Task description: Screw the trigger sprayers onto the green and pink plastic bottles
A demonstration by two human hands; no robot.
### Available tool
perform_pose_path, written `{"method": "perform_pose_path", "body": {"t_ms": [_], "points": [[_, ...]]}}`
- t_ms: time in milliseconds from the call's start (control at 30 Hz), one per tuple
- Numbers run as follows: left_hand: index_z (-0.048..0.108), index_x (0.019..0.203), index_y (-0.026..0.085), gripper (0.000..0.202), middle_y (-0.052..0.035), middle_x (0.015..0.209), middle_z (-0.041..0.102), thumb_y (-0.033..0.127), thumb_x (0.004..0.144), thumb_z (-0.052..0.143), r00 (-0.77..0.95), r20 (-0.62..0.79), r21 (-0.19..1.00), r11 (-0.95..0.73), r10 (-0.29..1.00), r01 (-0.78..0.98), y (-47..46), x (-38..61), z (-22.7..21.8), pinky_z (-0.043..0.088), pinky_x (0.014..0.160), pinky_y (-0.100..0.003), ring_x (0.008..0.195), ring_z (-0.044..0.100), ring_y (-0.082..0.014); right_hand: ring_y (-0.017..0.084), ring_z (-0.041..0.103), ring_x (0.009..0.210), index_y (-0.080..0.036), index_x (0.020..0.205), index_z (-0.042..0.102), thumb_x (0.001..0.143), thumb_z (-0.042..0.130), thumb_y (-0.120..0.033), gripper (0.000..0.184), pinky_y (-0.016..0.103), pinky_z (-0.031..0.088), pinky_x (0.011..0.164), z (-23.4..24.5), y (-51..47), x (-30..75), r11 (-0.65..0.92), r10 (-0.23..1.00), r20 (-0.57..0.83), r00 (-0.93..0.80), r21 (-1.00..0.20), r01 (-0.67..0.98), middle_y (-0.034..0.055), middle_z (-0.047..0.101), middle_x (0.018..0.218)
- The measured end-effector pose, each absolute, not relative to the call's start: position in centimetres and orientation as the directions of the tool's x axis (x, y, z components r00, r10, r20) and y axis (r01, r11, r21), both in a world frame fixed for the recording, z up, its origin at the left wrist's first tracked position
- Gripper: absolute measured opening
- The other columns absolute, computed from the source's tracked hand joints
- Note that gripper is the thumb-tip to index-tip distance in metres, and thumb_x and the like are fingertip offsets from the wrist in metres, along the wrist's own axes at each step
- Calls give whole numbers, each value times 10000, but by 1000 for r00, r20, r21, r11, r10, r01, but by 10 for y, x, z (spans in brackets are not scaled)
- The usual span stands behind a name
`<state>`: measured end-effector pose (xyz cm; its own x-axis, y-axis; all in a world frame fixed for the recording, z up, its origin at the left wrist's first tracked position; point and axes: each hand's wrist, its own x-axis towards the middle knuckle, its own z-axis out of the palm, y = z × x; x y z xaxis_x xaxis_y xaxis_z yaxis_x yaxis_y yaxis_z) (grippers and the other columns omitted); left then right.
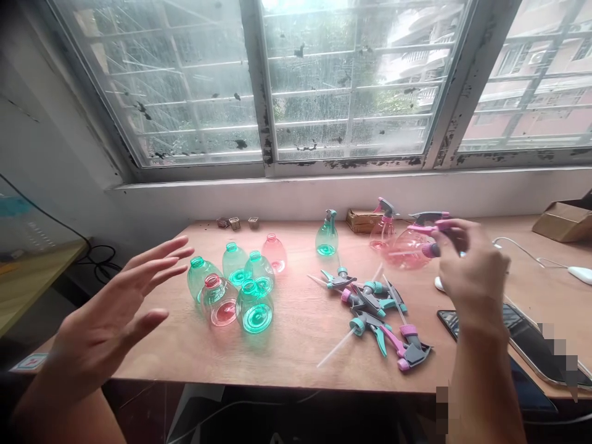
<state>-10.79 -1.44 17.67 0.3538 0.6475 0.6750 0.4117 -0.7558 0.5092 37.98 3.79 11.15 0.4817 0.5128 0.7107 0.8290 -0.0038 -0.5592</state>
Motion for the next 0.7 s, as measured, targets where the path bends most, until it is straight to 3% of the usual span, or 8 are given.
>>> {"method": "perform_pose_path", "body": {"t_ms": [33, 100, 200, 300, 433, 533, 600, 700], "points": [[599, 1444, 324, 378, -77, 1627, 497, 306, 1066, 613, 365, 713, 469, -794, 599, 388, -19, -96, 177, 479, 1202, -593, 1502, 473, -367, 295, 792, 919, -188, 1332, 642, 1008, 638, -357, 365, 439, 603, 828, 116, 27, 369, 53, 446, 731, 517, -598, 800, 173, 795, 1113], [541, 1479, 284, 462, -101, 1635, 478, 282, 1038, 679, 454, 725, 400, -853, 518, 335, -27, -66, 172, 471, 1215, -565, 1508, 465, -348, 314, 807, 938, -182, 1213, 733, 887, 799, -311, 357, 416, 632, 794, 127, 7, 340, 310, 361, 709, 606, -704, 639, 144, 819, 1011], [439, 1532, 195, 618, -161, 1659, 445, 279, 1000, 741, 615, 701, 164, -921, 361, 354, -32, -15, 155, 417, 1258, -503, 1523, 448, -311, 249, 821, 745, -184, 1042, 779, 784, 889, -257, 290, 317, 675, 639, 141, -17, 288, 502, 423, 669, 611, -735, 456, 91, 834, 910], [372, 1571, 87, 819, -214, 1605, 516, 526, 971, 715, 675, 674, -17, -907, 300, 420, -30, 26, 131, 273, 1321, -530, 1571, 360, -341, 198, 780, 575, -200, 984, 779, 805, 891, -306, 237, 266, 670, 511, 147, -33, 240, 517, 634, 572, 520, -814, 264, 27, 808, 769], [267, 1605, 4, 909, -286, 1593, 502, 589, 1004, 619, 541, 725, 35, -807, 427, 589, -22, 44, 108, 442, 1220, -453, 1529, 438, -351, 237, 801, 669, -229, 986, 751, 859, 852, -356, 207, 344, 709, 581, 148, -50, 211, 479, 650, 518, 556, -847, 229, 23, 794, 823], [337, 1577, 67, 946, -258, 1540, 565, 653, 926, 697, 496, 709, 89, -762, 501, 642, -16, 40, 105, 512, 1146, -488, 1428, 552, -386, 255, 795, 702, -247, 997, 712, 882, 835, -392, 223, 363, 704, 561, 152, -59, 215, 497, 567, 528, 632, -831, 249, 35, 774, 867], [392, 1547, 115, 843, -214, 1485, 622, 537, 925, 774, 504, 700, 101, -770, 505, 630, -14, 36, 108, 548, 1100, -471, 1341, 624, -368, 245, 782, 673, -260, 1019, 698, 887, 825, -441, 258, 335, 684, 519, 155, -63, 222, 476, 587, 523, 617, -840, 259, 34, 768, 879], [418, 1538, 145, 790, -174, 1422, 676, 369, 897, 821, 540, 697, 124, -822, 471, 556, -13, 30, 115, 560, 1080, -423, 1289, 662, -332, 252, 772, 641, -289, 1012, 726, 827, 842, -551, 341, 323, 679, 507, 156, -69, 236, 383, 730, 507, 458, -859, 341, 23, 781, 827]]}}
